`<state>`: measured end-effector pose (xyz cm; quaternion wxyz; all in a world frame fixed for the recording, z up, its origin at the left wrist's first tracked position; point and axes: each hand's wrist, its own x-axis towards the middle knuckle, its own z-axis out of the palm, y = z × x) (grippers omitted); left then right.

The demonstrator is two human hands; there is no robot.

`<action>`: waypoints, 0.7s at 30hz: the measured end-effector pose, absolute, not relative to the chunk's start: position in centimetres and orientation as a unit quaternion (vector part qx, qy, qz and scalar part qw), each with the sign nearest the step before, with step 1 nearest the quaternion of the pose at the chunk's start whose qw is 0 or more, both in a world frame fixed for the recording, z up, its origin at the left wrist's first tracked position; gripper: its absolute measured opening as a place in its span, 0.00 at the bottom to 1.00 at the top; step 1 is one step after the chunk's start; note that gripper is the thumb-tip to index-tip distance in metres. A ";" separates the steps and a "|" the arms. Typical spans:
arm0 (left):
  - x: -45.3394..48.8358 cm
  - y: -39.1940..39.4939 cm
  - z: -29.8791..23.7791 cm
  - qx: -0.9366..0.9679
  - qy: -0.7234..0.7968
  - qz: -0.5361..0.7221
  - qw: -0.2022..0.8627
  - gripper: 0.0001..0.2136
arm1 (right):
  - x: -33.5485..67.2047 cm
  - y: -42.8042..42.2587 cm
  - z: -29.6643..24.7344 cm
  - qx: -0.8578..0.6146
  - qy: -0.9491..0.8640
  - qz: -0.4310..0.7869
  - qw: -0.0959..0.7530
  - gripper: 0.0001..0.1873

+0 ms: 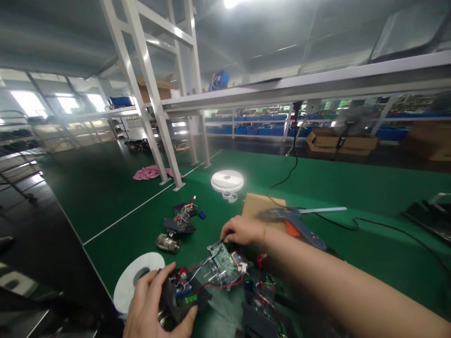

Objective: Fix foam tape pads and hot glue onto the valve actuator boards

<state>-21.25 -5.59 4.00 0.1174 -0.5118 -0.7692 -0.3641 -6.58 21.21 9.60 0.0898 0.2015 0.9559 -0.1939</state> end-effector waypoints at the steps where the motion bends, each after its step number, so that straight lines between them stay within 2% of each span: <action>1: -21.6 -5.8 3.7 -0.526 -0.770 -0.342 0.117 0.29 | -6.5 20.9 9.0 0.200 0.954 -0.200 0.105 0.08; 4: -22.2 -5.4 2.1 -0.568 -0.757 -0.296 0.130 0.31 | -6.3 20.5 7.4 0.208 0.949 -0.201 0.123 0.08; 9: -22.1 -4.0 0.5 -0.578 -0.755 -0.278 0.138 0.31 | -5.7 20.4 6.6 0.236 0.946 -0.203 0.096 0.10; 15: -23.0 -3.4 0.2 -0.586 -0.753 -0.256 0.152 0.34 | -4.0 19.7 9.0 0.319 0.926 -0.201 0.027 0.20; 18: -23.3 -3.3 -0.2 -0.587 -0.750 -0.256 0.164 0.35 | -2.4 18.4 10.8 0.358 0.918 -0.172 0.008 0.15; 21: -22.7 -3.2 -0.4 -0.577 -0.753 -0.270 0.164 0.34 | -0.7 16.5 11.9 0.362 0.918 -0.154 0.042 0.10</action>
